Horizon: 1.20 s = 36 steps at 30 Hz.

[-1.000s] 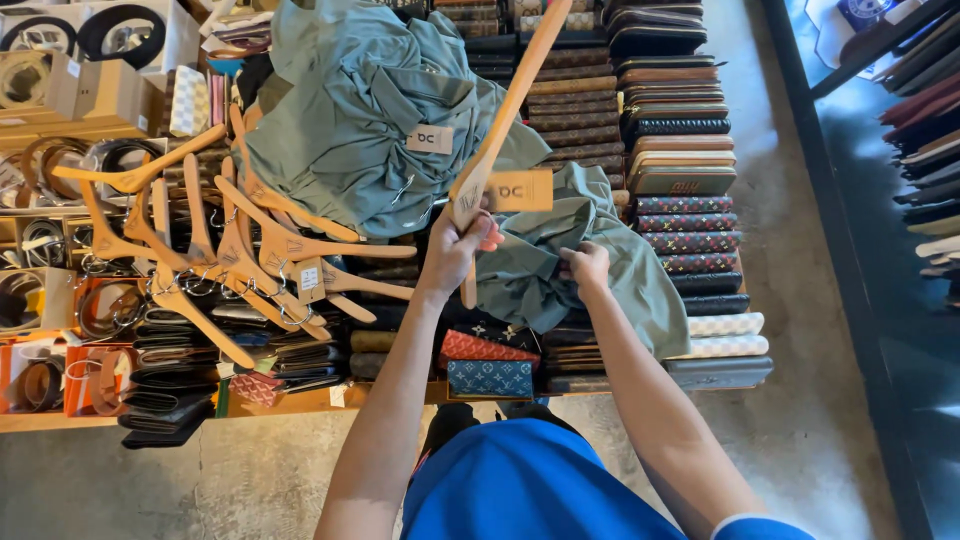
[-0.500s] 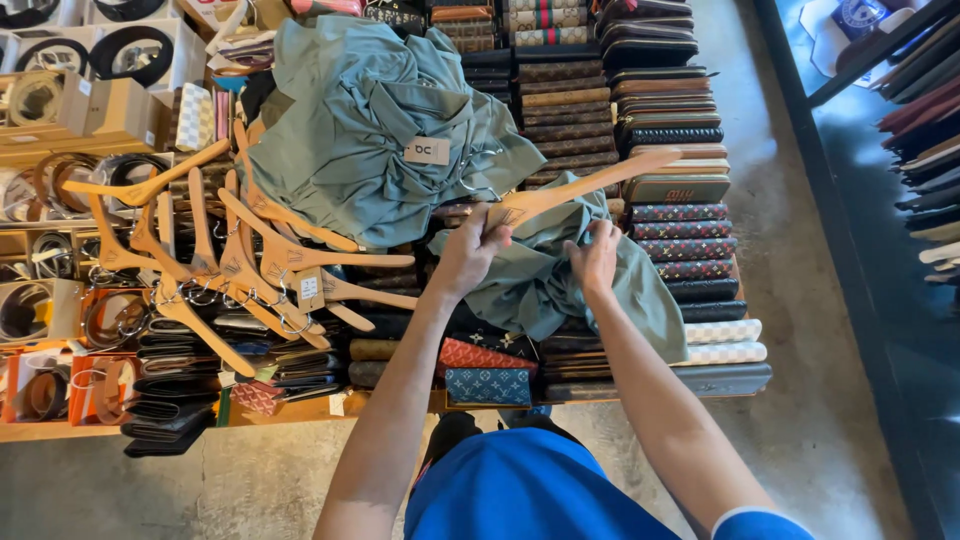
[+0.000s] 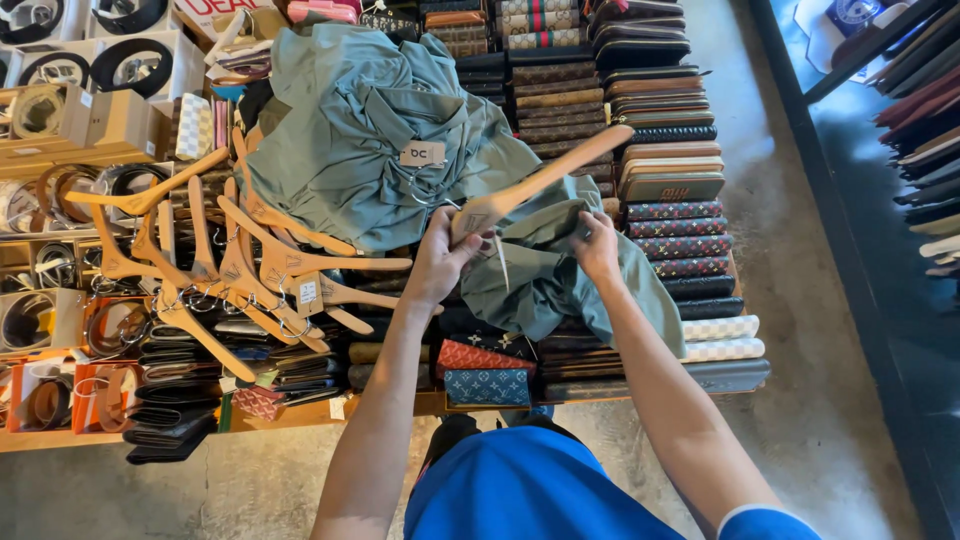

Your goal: The person picks up a light green shirt from a pile on a table, places it on a wooden hanger, and buttons the collar. They then walk to a clothing rack and hang the shirt among other garments. This process is repeated for additional shirts.

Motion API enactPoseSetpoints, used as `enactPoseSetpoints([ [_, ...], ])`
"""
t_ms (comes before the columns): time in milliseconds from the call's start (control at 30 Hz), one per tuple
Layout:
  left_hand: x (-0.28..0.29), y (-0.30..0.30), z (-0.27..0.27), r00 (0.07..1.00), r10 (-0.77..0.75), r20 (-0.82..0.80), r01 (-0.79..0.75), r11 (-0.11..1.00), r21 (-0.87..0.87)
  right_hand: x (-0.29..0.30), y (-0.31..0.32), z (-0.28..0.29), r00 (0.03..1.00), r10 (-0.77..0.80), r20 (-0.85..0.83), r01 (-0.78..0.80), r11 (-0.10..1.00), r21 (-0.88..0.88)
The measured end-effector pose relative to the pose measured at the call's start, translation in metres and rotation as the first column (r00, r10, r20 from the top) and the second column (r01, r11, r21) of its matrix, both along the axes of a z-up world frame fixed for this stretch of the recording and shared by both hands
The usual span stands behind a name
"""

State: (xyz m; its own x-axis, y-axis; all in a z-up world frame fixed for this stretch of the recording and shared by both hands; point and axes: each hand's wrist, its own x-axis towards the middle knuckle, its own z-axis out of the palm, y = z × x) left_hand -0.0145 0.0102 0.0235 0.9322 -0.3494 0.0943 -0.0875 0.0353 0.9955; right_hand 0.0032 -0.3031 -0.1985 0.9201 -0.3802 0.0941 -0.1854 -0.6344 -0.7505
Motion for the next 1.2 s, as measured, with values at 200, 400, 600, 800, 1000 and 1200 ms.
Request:
enactPoseSetpoints([
  [200,0.007,-0.027,-0.072,0.919,0.356,-0.169,-0.337,0.932,0.131,-0.023,0.035,0.035,0.948,-0.241,-0.21,0.309,0.86,0.405],
  [400,0.019,-0.064,-0.108,0.927,0.269,-0.26,-0.123,0.876,0.466,-0.01,0.045,-0.033,0.947,-0.173,-0.27,0.3,0.777,0.554],
  [600,0.009,-0.082,-0.083,0.998,-0.012,-0.067,0.049,0.811,0.583,-0.038,0.069,0.041,0.989,-0.101,-0.108,0.145,0.807,0.573],
  [800,0.007,-0.081,-0.073,0.995,-0.082,0.05,0.032,0.779,0.627,-0.046,0.066,0.073,0.999,0.044,0.005,-0.042,0.904,0.425],
  [1000,0.004,-0.087,-0.077,0.987,-0.093,0.132,-0.03,0.696,0.718,-0.049,0.072,0.086,0.993,0.03,0.113,-0.091,0.806,0.585],
  [1200,0.003,-0.091,-0.076,0.988,-0.063,0.143,-0.051,0.733,0.678,-0.058,0.091,0.1,0.988,-0.05,0.149,-0.072,0.7,0.711],
])
